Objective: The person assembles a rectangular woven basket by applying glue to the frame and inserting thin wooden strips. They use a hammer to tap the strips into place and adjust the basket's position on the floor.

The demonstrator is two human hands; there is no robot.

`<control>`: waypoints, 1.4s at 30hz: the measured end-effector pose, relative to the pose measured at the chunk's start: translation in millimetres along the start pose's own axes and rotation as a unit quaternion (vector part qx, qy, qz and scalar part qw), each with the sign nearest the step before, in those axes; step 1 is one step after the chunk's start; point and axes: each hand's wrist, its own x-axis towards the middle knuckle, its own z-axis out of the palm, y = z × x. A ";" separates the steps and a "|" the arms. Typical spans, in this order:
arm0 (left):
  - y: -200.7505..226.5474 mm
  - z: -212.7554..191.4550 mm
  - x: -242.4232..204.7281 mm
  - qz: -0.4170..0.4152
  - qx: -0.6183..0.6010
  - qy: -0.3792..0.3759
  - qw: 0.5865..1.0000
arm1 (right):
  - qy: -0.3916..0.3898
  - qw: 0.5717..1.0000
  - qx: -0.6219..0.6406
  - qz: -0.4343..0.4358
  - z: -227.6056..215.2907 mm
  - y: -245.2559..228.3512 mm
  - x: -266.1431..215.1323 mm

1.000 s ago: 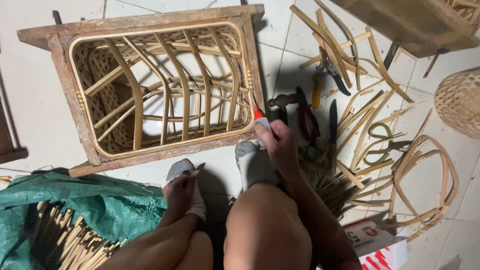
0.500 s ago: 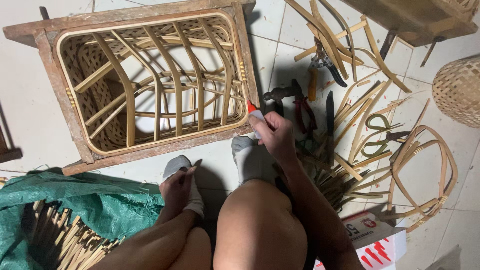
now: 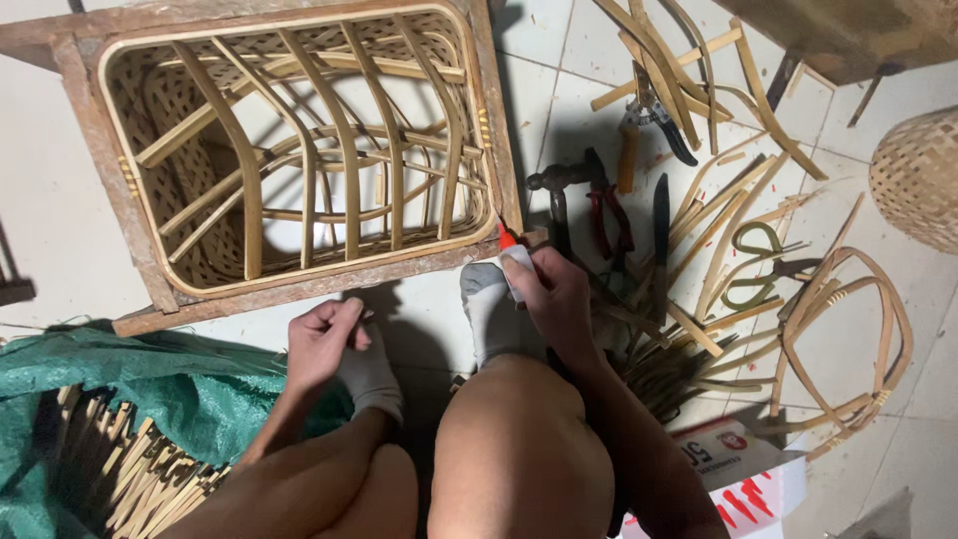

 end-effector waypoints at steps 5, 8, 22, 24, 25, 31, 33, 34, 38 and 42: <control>38.8 11.7 4.0 -0.053 -0.046 0.002 0.998 | 0.005 0.999 0.022 0.042 2.2 4.3 1.0; 54.9 12.3 5.3 -0.046 -0.048 0.022 0.998 | -0.001 0.997 0.016 0.076 3.1 12.9 -4.2; 90.0 9.4 13.9 -0.050 -0.151 0.096 0.983 | -0.070 0.835 -0.367 -0.405 -36.8 -49.8 24.8; 91.9 7.4 12.3 -0.055 -0.159 0.101 0.980 | -0.093 0.818 -0.376 -0.425 -28.8 -58.6 26.7; 92.2 8.3 12.6 -0.057 -0.164 0.102 0.980 | -0.094 0.813 -0.379 -0.431 -25.5 -62.2 26.6; 93.4 19.4 15.5 -0.084 -0.165 0.110 0.976 | -0.101 0.787 -0.406 -0.454 -19.3 -73.7 27.3; 94.1 19.3 15.5 -0.087 -0.167 0.108 0.976 | -0.112 0.771 -0.431 -0.454 -20.5 -74.8 27.6; 94.5 18.8 14.8 -0.088 -0.167 0.107 0.976 | -0.114 0.764 -0.433 -0.464 -21.2 -75.3 27.3; 96.1 18.0 14.3 -0.080 -0.155 0.108 0.979 | -0.117 0.747 -0.432 -0.492 -23.5 -81.4 29.6; 91.4 19.1 11.7 -0.064 -0.169 0.099 0.979 | -0.113 0.774 -0.387 -0.488 -22.1 -89.2 30.7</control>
